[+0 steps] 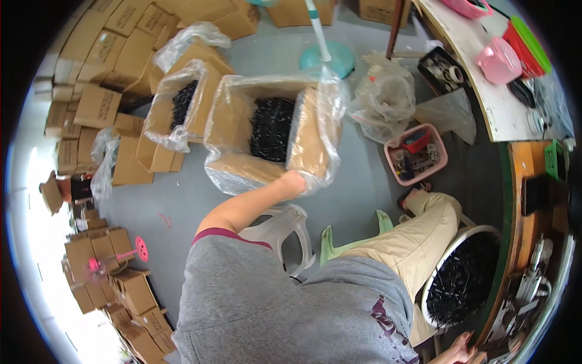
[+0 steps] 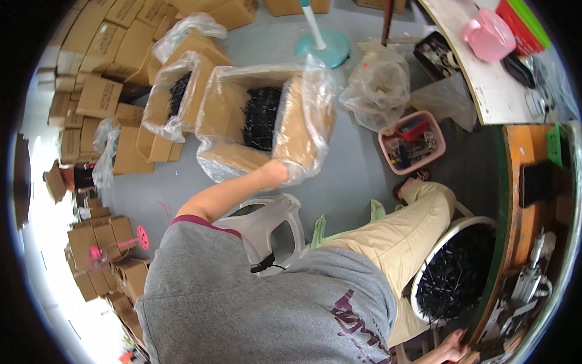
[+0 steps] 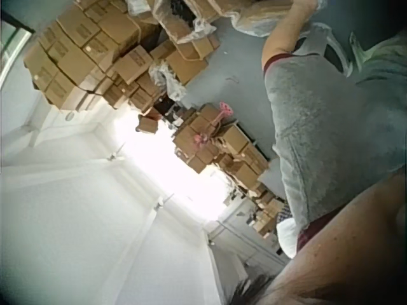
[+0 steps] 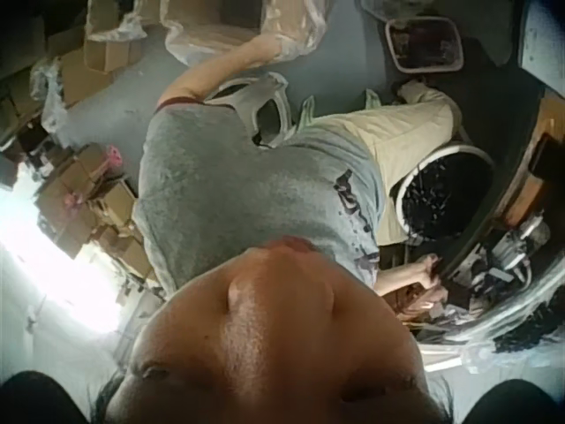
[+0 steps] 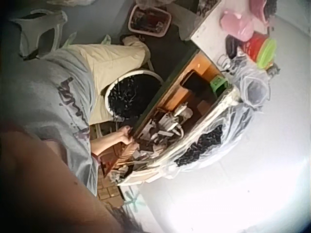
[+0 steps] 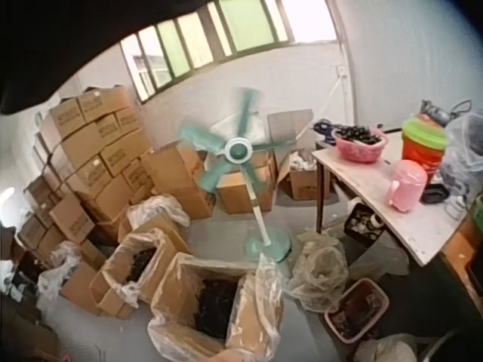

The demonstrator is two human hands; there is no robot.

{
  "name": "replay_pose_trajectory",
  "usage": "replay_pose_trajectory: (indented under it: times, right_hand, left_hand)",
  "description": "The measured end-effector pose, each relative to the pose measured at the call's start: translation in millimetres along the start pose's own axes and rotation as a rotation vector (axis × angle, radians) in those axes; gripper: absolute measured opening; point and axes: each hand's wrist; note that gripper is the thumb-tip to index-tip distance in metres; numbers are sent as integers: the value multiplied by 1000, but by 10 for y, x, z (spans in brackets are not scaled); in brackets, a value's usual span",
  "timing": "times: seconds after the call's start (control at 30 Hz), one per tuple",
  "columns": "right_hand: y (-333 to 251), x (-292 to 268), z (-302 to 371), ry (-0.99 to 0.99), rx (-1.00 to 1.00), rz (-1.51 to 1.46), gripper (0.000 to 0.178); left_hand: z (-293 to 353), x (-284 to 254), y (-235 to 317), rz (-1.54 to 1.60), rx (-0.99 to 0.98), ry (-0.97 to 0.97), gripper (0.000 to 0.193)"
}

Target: The person is assembling small black electronic components using an industrial press and sorting them into boxes.

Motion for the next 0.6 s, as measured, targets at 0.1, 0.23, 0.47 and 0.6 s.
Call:
replay_pose_trajectory:
  times: [0.1, 0.23, 0.47, 0.6]
  right_hand:
    - [262, 563, 694, 125, -56, -9, 27]
    - [195, 333, 780, 129, -69, -77, 28]
    - [138, 93, 402, -46, -8, -68, 28]
    - [136, -1, 335, -61, 12, -41, 26]
  left_hand:
    - [67, 192, 298, 62, -45, 38, 18]
    - [121, -168, 221, 392, -208, -8, 58]
    - [5, 228, 86, 1442, -879, 665, 110]
    - [68, -686, 353, 1618, -636, 469, 119]
Point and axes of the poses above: each hand's wrist, its own z-axis away from the middle knuckle, its own x-axis out of the palm, y = z × x
